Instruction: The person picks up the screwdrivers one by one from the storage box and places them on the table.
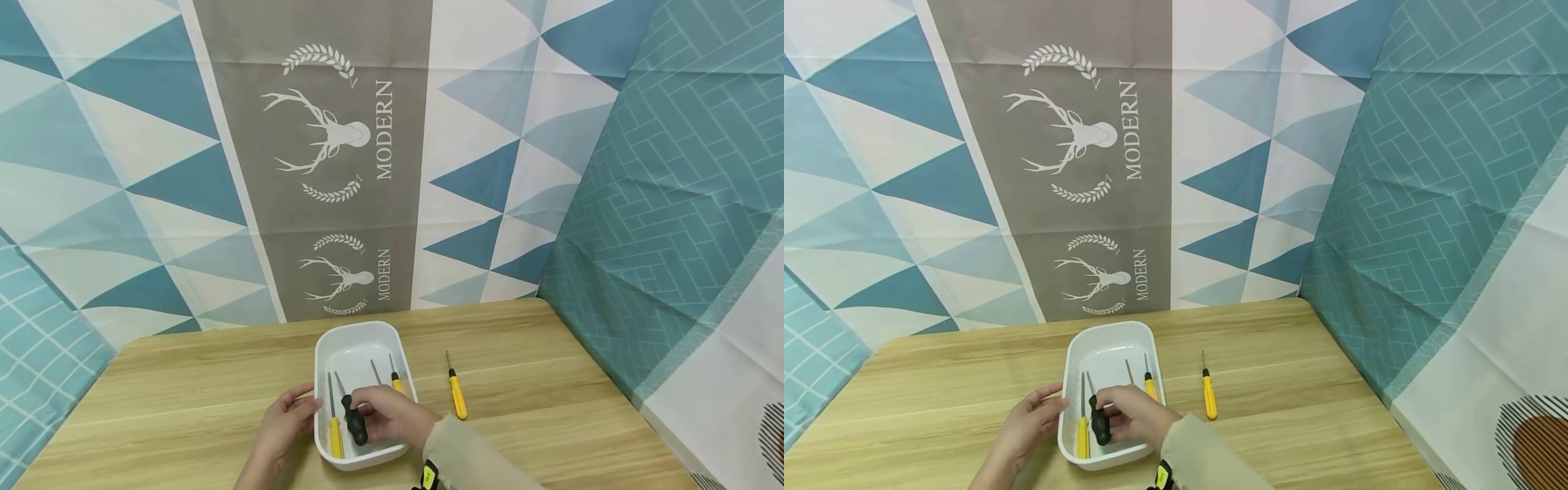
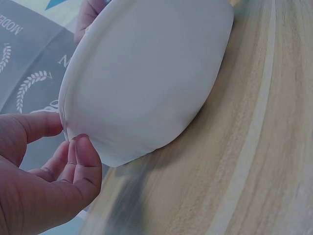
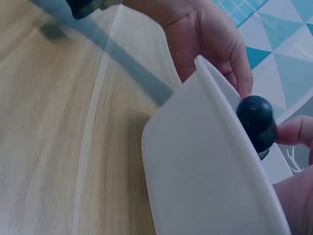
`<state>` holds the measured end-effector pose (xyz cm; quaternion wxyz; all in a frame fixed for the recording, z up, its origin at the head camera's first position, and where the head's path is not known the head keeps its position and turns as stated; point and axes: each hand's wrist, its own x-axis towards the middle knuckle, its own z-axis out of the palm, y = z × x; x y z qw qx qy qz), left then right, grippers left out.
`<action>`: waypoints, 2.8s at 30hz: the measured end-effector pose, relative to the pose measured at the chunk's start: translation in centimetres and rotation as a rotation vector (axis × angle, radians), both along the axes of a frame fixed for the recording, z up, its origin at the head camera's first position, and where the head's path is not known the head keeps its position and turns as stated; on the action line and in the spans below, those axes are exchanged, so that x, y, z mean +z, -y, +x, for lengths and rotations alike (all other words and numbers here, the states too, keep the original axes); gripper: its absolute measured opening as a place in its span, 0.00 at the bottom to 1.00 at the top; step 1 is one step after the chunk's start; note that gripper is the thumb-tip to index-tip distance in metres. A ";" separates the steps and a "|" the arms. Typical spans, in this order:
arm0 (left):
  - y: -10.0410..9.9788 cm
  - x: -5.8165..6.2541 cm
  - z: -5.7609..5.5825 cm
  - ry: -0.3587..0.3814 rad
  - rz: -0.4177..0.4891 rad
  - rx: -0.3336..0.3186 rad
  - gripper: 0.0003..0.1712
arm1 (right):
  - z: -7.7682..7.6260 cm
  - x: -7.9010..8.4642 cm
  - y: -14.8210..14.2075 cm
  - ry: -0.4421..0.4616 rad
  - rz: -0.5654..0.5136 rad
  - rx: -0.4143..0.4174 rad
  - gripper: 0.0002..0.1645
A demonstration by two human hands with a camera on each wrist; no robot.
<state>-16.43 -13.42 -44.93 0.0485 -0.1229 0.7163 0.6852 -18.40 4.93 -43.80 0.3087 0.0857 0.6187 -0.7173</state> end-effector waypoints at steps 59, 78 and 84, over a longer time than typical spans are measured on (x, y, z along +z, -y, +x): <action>0.2 0.1 -0.2 0.007 0.002 -0.018 0.32 | -0.4 2.3 -2.8 -0.092 0.058 0.026 0.20; 0.1 0.0 -0.2 0.014 -0.003 -0.031 0.31 | -0.6 3.3 -3.6 -0.115 0.065 0.009 0.23; 0.1 0.2 -0.1 0.015 -0.006 -0.018 0.31 | -0.7 3.3 -3.8 -0.137 0.076 0.001 0.23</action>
